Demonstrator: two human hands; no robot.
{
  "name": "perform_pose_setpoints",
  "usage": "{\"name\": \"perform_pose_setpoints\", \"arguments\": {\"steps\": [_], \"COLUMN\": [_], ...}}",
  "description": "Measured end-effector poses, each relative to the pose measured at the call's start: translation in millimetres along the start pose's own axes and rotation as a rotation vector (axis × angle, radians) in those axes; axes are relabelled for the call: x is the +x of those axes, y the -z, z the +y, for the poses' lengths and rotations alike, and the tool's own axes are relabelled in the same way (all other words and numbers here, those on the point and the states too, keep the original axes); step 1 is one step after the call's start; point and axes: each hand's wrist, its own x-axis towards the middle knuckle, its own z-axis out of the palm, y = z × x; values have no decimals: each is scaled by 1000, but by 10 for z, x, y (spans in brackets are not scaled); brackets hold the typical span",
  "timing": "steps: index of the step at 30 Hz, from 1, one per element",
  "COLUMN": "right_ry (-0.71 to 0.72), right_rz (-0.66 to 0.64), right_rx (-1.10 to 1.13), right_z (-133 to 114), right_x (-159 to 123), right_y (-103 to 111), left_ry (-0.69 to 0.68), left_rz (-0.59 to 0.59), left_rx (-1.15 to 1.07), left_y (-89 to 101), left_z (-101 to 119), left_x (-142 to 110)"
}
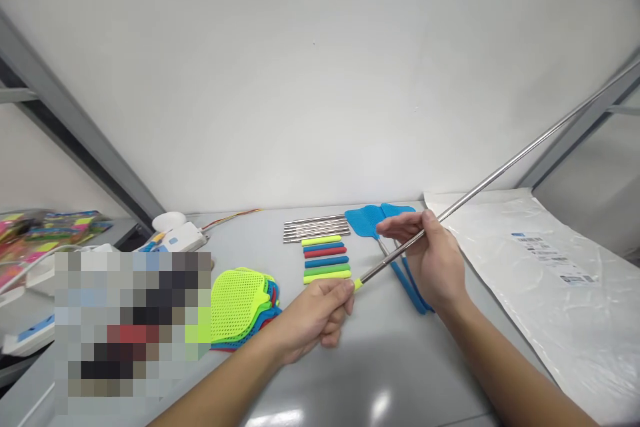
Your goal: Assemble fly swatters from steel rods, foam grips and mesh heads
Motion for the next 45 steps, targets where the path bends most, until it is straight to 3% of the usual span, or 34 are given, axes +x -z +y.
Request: {"name": "perform_pose_setpoints", "arguments": {"steps": [6,21,24,28,31,38,45], "right_ry": [-94,-282,-228,-94,-49,-74,-157], "right_rz": [-152,-547,-481,-144,-21,-107,-338], "right_rx": [-153,-273,-192,38,56,-39,-173], "right_z": [73,25,-8,-61,-80,-8,76], "right_x": [-90,-185,-97,48,86,-19,-183], "right_y": [-55,-48,37,141,146,39,-73], "left_ry": [7,-14,-15,14,30,32,27], "left_rz": [-20,-66,-76,-55,-50,-50,-70], "left_rx": [-43,-36,-19,32,50,22,-4], "left_y": [37,42,25,2,5,60,68], "left_z": [0,3,14,31,32,22,26], "left_x": [-8,-23,-22,-18,-19,-26,-29]}}
